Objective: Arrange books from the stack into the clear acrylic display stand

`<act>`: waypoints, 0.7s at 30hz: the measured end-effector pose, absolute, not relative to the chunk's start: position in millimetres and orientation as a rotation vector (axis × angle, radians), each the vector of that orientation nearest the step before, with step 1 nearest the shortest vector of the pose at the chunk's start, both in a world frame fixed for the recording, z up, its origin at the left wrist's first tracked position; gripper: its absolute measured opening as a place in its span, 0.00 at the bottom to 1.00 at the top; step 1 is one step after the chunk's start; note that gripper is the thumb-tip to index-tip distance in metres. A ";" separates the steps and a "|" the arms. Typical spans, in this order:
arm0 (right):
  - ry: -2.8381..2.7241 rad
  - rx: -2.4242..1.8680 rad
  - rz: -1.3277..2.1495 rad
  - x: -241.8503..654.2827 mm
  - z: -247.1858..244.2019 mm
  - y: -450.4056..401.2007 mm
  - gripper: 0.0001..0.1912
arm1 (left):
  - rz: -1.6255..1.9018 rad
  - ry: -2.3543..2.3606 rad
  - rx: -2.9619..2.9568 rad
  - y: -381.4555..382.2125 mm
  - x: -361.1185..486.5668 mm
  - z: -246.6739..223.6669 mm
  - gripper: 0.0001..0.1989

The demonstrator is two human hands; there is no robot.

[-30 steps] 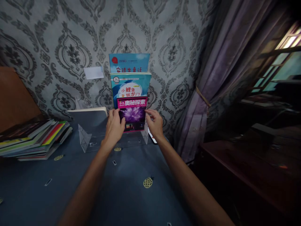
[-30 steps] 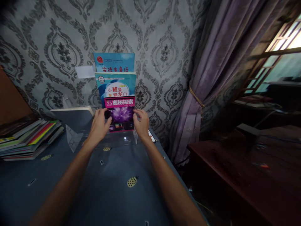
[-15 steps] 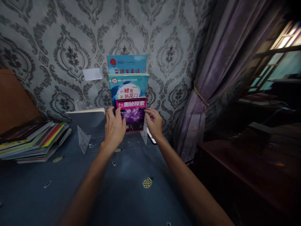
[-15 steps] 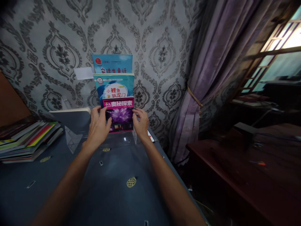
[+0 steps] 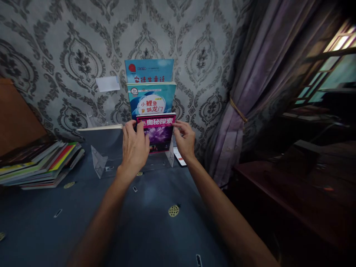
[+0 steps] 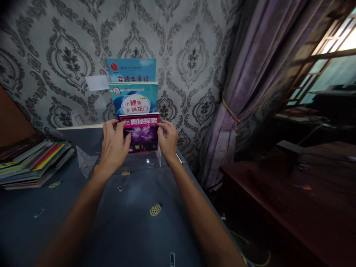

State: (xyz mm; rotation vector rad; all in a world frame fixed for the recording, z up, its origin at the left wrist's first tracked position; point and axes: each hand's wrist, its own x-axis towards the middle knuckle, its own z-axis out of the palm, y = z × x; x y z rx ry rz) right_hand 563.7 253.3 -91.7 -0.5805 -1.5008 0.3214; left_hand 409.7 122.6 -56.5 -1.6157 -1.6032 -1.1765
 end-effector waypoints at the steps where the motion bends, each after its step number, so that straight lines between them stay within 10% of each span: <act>1: -1.499 -0.579 0.317 563.8 -90.3 252.3 0.12 | -1.179 -1.606 -1.619 121.6 410.0 -55.6 0.18; 21: -1.473 -0.481 0.162 569.4 -68.8 236.7 0.10 | -1.288 -1.432 -1.636 88.2 406.3 -26.9 0.14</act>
